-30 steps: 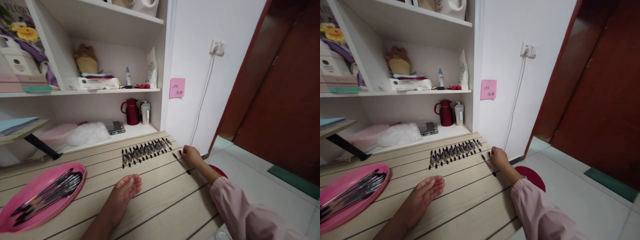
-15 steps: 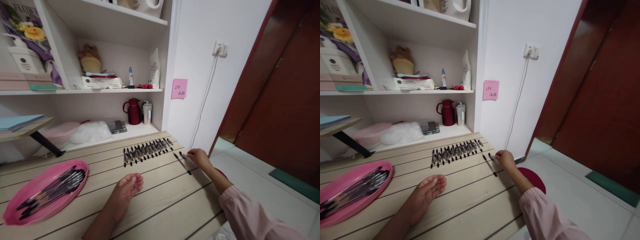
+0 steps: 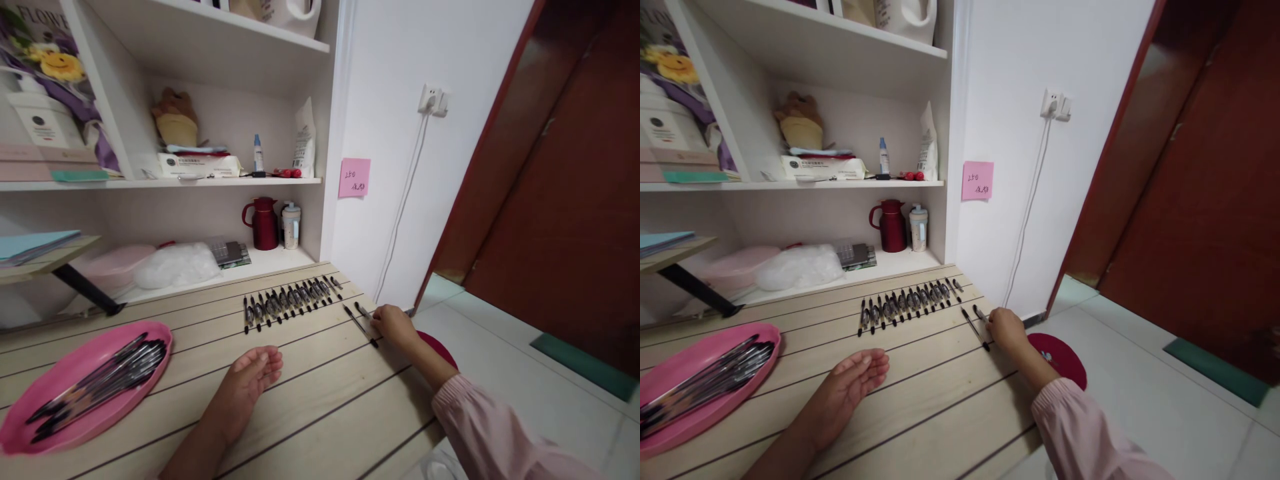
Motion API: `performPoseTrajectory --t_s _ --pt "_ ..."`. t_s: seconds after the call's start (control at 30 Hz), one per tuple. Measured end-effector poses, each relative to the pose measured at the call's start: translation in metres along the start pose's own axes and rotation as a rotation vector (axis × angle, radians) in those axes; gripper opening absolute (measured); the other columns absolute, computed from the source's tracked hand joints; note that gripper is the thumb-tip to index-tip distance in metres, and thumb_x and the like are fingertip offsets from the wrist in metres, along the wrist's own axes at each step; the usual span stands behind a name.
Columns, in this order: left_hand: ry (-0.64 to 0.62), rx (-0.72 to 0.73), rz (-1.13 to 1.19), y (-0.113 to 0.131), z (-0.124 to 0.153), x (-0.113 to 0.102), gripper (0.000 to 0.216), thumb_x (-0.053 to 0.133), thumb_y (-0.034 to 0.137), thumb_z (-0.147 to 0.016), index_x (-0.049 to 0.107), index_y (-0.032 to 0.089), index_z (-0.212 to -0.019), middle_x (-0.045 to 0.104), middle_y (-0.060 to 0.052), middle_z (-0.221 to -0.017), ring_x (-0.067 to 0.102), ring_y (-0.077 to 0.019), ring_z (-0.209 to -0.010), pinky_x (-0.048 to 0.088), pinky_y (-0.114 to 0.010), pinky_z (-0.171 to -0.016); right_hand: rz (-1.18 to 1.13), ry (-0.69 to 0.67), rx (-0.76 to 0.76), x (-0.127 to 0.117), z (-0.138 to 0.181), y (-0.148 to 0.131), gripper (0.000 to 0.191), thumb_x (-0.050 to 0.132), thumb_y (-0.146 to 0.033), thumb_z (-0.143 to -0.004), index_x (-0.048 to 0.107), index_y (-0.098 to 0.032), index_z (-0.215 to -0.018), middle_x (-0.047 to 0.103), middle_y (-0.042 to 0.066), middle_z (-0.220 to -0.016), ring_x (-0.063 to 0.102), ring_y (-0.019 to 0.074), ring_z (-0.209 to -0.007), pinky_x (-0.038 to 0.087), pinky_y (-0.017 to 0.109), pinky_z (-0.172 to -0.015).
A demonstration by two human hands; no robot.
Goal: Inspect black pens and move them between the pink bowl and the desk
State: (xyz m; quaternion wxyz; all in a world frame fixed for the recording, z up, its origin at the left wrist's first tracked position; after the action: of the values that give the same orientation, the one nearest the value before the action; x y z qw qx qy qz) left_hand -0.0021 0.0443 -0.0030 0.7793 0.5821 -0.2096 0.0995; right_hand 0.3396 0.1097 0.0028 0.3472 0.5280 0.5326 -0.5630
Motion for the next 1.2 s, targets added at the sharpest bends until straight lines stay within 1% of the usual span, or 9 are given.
performPoseTrajectory --t_s 0.13,0.3,0.4,0.67,0.77,0.87,0.93,1.07,1.2 --pt "-0.011 -0.005 -0.003 0.0 0.0 0.0 0.021 0.066 0.024 -0.07 0.067 0.013 -0.087 0.069 -0.011 -0.088 0.063 -0.0196 -0.084 0.044 -0.035 -0.084 0.025 -0.003 -0.001 0.002 -0.001 -0.002 0.011 0.059 -0.021 -0.069 0.068 -0.015 -0.072 0.068 0.013 -0.082 0.06 0.021 -0.08 0.033 0.024 -0.06" --pt "0.003 -0.005 -0.005 0.0 0.0 0.0 0.021 0.067 0.024 -0.068 0.067 0.013 -0.086 0.069 -0.011 -0.088 0.063 -0.0199 -0.082 0.044 -0.036 -0.084 0.004 -0.013 0.002 0.003 0.0 0.002 0.014 0.056 -0.024 -0.072 0.067 -0.017 -0.069 0.068 0.009 -0.076 0.06 0.018 -0.076 0.033 0.023 -0.059" --pt "-0.001 -0.004 -0.007 0.0 0.001 0.001 0.021 0.067 0.024 -0.068 0.067 0.013 -0.086 0.069 -0.011 -0.087 0.063 -0.0198 -0.082 0.044 -0.036 -0.084 -0.02 -0.007 0.005 0.003 0.0 0.004 0.014 0.055 -0.024 -0.073 0.067 -0.018 -0.072 0.069 0.007 -0.077 0.06 0.0167 -0.077 0.034 0.022 -0.059" --pt "0.005 -0.005 0.0 0.0 0.0 0.0 0.023 0.068 0.025 -0.067 0.067 0.013 -0.086 0.069 -0.012 -0.087 0.063 -0.0204 -0.082 0.044 -0.036 -0.084 -0.026 0.062 0.043 0.001 0.004 0.004 0.012 0.054 -0.023 -0.072 0.064 -0.017 -0.072 0.068 0.008 -0.078 0.059 0.0178 -0.076 0.032 0.023 -0.058" --pt "0.006 -0.01 -0.006 0.0 0.0 0.0 0.023 0.068 0.025 -0.067 0.067 0.014 -0.086 0.069 -0.011 -0.087 0.063 -0.0203 -0.082 0.044 -0.036 -0.084 -0.003 0.067 0.059 -0.005 0.01 0.002 0.014 0.053 -0.026 -0.074 0.063 -0.017 -0.07 0.067 0.009 -0.075 0.059 0.0181 -0.072 0.031 0.024 -0.056" --pt "0.0 -0.008 -0.008 0.0 0.0 0.0 0.023 0.068 0.026 -0.067 0.067 0.014 -0.087 0.069 -0.011 -0.088 0.063 -0.0199 -0.082 0.044 -0.035 -0.084 -0.014 0.015 0.034 -0.006 0.021 -0.006 0.026 0.05 -0.037 -0.076 0.061 -0.017 -0.065 0.067 0.009 -0.071 0.059 0.0181 -0.067 0.03 0.024 -0.053" --pt "-0.006 -0.007 -0.004 -0.001 -0.001 0.0 0.023 0.068 0.026 -0.067 0.067 0.013 -0.086 0.069 -0.011 -0.087 0.063 -0.02 -0.082 0.044 -0.036 -0.084 -0.016 -0.012 0.02 -0.003 0.03 -0.012 0.029 0.05 -0.042 -0.075 0.061 -0.017 -0.065 0.067 0.009 -0.072 0.059 0.0186 -0.066 0.029 0.025 -0.052" --pt "-0.005 -0.002 -0.007 -0.001 -0.002 -0.001 0.023 0.069 0.026 -0.066 0.067 0.013 -0.085 0.069 -0.012 -0.087 0.063 -0.0201 -0.082 0.044 -0.036 -0.084 0.013 -0.003 0.047 0.0 0.041 -0.017 0.025 0.049 -0.037 -0.076 0.061 -0.016 -0.07 0.067 0.011 -0.078 0.06 0.0202 -0.071 0.029 0.025 -0.052" --pt "-0.004 0.005 -0.015 0.0 0.0 0.0 0.023 0.069 0.026 -0.066 0.067 0.014 -0.085 0.069 -0.011 -0.087 0.063 -0.02 -0.082 0.044 -0.036 -0.084 0.002 -0.007 0.081 0.001 0.04 -0.012 0.024 0.048 -0.036 -0.077 0.061 -0.016 -0.07 0.067 0.011 -0.078 0.06 0.0204 -0.071 0.029 0.025 -0.051"
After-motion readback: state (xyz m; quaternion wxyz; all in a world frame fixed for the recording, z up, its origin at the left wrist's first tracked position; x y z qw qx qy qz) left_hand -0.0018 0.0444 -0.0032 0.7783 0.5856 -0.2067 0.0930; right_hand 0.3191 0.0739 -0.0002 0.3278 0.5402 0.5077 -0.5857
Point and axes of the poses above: each hand's wrist, its own z-axis away from the middle knuckle, its own x-axis out of the palm, y = z × x, the point moved 5 cm from there along -z, towards the middle knuckle
